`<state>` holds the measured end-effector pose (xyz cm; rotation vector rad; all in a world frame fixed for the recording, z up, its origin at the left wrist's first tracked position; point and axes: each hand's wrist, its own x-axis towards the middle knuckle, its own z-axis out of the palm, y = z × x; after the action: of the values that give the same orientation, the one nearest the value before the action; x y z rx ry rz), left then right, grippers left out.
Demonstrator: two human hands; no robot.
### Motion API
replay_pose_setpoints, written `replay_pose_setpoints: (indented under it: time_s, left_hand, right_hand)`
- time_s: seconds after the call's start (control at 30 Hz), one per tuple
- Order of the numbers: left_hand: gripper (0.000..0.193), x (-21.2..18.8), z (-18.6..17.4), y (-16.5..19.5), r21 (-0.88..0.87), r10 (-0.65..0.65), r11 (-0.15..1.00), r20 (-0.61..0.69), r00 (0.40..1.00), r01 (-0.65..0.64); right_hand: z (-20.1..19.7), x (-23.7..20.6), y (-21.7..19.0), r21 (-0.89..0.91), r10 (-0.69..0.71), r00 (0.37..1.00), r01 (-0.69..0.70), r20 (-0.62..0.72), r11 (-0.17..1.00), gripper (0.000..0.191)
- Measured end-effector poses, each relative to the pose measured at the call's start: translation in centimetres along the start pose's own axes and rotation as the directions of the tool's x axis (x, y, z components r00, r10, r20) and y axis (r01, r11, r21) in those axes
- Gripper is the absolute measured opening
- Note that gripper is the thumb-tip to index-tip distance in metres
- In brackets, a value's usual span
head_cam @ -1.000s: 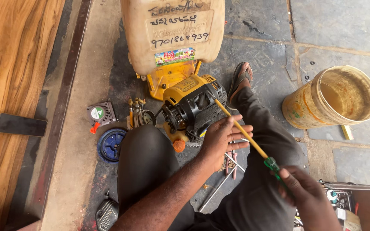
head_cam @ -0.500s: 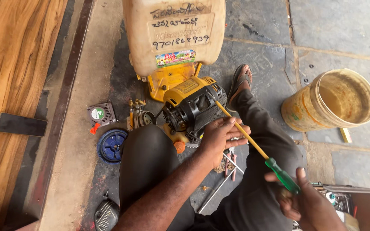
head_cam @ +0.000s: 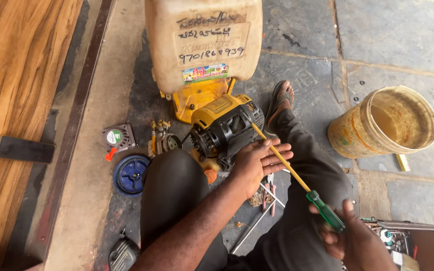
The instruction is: The person sits on the floor and disassembles a small yellow engine. They remove a metal cover, use pliers to extract a pin, and use a screwdriver to loosen and remove screws from the engine housing.
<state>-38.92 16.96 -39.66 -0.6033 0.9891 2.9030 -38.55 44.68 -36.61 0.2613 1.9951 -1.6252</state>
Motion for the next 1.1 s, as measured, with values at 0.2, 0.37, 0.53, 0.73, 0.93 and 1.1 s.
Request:
replay_pose_setpoints:
  time_s: [0.2,0.37,0.53,0.73,0.93,1.1]
  left_hand:
    - [0.036,0.6,0.1,-0.4,0.070,-0.115,0.990,-0.117,0.987,0.123]
    - [0.043,0.9,-1.4,0.1,0.007,-0.042,0.999,0.041,0.998,0.042]
    - [0.043,0.5,-1.1,-0.3,-0.127,-0.034,0.991,0.064,0.997,0.041]
    - [0.043,1.3,-0.8,-0.3,0.052,-0.067,0.996,-0.069,0.995,0.070]
    - [0.043,1.1,-2.0,-0.4,-0.100,-0.041,0.994,0.055,0.998,0.046]
    - [0.033,1.3,-1.8,-0.3,0.024,-0.030,0.999,-0.056,0.998,0.031]
  right_hand:
    - [-0.1,0.0,1.6,-0.295,-0.602,0.788,0.610,0.130,0.735,0.036]
    - [-1.7,1.9,2.8,0.368,-0.021,0.934,-0.119,0.356,0.922,0.042]
    - [-2.5,1.7,2.3,0.434,0.007,0.750,-0.390,0.661,0.812,0.055]
    - [-0.5,0.4,1.1,-0.085,-0.145,0.983,0.156,0.116,0.984,0.052]
    - [-1.0,0.6,-0.1,0.167,0.099,0.939,-0.161,0.328,0.973,0.047]
    - [0.5,0.1,0.2,-0.203,-0.101,0.993,0.110,0.054,0.973,0.040]
